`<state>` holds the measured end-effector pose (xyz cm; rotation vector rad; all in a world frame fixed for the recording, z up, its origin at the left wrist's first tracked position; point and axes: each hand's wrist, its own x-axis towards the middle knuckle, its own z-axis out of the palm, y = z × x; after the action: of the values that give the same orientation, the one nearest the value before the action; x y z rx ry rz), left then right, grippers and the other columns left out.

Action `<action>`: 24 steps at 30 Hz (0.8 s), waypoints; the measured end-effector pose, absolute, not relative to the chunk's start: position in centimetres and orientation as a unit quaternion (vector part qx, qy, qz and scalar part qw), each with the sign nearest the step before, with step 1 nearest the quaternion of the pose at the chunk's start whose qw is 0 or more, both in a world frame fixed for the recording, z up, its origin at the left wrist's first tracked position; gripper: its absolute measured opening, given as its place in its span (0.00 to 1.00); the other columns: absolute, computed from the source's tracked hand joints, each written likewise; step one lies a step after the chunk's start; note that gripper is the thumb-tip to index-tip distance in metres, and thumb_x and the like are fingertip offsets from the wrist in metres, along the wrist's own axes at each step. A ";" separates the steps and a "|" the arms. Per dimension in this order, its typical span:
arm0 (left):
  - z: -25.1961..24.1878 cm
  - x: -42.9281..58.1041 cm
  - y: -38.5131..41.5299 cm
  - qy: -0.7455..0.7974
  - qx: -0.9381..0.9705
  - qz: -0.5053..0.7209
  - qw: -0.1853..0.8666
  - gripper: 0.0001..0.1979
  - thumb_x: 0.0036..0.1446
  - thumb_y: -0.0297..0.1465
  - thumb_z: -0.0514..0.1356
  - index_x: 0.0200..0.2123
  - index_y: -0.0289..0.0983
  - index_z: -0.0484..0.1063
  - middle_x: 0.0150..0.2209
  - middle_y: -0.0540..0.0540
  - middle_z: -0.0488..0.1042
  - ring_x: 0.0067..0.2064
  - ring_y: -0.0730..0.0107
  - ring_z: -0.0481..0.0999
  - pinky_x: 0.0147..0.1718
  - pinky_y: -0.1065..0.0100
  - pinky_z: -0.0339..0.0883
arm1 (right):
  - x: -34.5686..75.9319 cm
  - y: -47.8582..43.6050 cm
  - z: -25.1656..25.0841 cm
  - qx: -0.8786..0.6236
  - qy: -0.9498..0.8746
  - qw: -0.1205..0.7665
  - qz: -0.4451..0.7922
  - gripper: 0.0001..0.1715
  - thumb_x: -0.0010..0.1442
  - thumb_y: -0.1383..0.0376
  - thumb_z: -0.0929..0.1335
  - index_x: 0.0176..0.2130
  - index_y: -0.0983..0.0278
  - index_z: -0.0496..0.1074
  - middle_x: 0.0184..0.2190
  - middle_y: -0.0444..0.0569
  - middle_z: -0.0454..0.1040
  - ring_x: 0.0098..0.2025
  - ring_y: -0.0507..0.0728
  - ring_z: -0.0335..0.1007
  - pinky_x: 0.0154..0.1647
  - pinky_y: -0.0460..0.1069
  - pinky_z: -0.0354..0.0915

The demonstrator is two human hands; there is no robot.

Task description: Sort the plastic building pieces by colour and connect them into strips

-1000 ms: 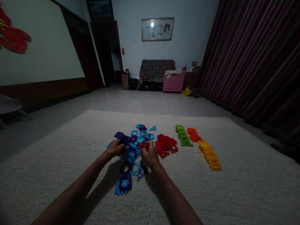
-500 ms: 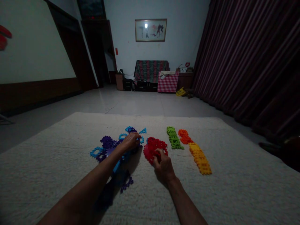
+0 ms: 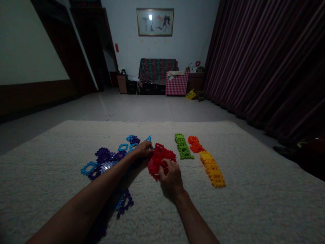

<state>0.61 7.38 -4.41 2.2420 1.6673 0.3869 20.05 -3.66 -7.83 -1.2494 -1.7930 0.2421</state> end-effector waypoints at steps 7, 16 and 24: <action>-0.8 -2.9 6.3 0.645 0.739 0.121 0.156 0.14 0.54 0.34 0.55 0.31 0.33 0.79 0.27 0.47 0.76 0.32 0.66 0.74 0.32 0.70 0.63 | 20.0 -3.7 -7.7 -0.499 -0.725 0.455 0.137 0.09 0.58 0.63 0.64 0.39 0.62 0.71 0.38 0.53 0.77 0.40 0.61 0.72 0.46 0.55 0.66; -2.0 -3.8 1.8 0.563 0.822 0.058 0.071 0.26 0.55 0.33 0.59 0.58 0.42 0.67 0.61 0.41 0.65 0.63 0.53 0.61 0.60 0.54 0.58 | 20.0 -3.6 -7.6 -0.510 -0.721 0.450 0.132 0.11 0.58 0.63 0.64 0.39 0.63 0.72 0.37 0.53 0.77 0.40 0.61 0.72 0.45 0.55 0.66; -4.2 -5.0 0.4 0.562 0.826 0.049 0.004 0.15 0.61 0.34 0.53 0.49 0.43 0.74 0.61 0.41 0.62 0.63 0.48 0.58 0.55 0.47 0.62 | 20.0 -3.5 -7.9 -0.500 -0.718 0.465 0.132 0.11 0.57 0.62 0.64 0.39 0.63 0.72 0.36 0.52 0.78 0.38 0.60 0.72 0.43 0.54 0.67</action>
<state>-5.01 0.43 -4.20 2.5872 1.7600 0.1539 20.04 -3.54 -7.90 -1.2292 -1.7643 0.3236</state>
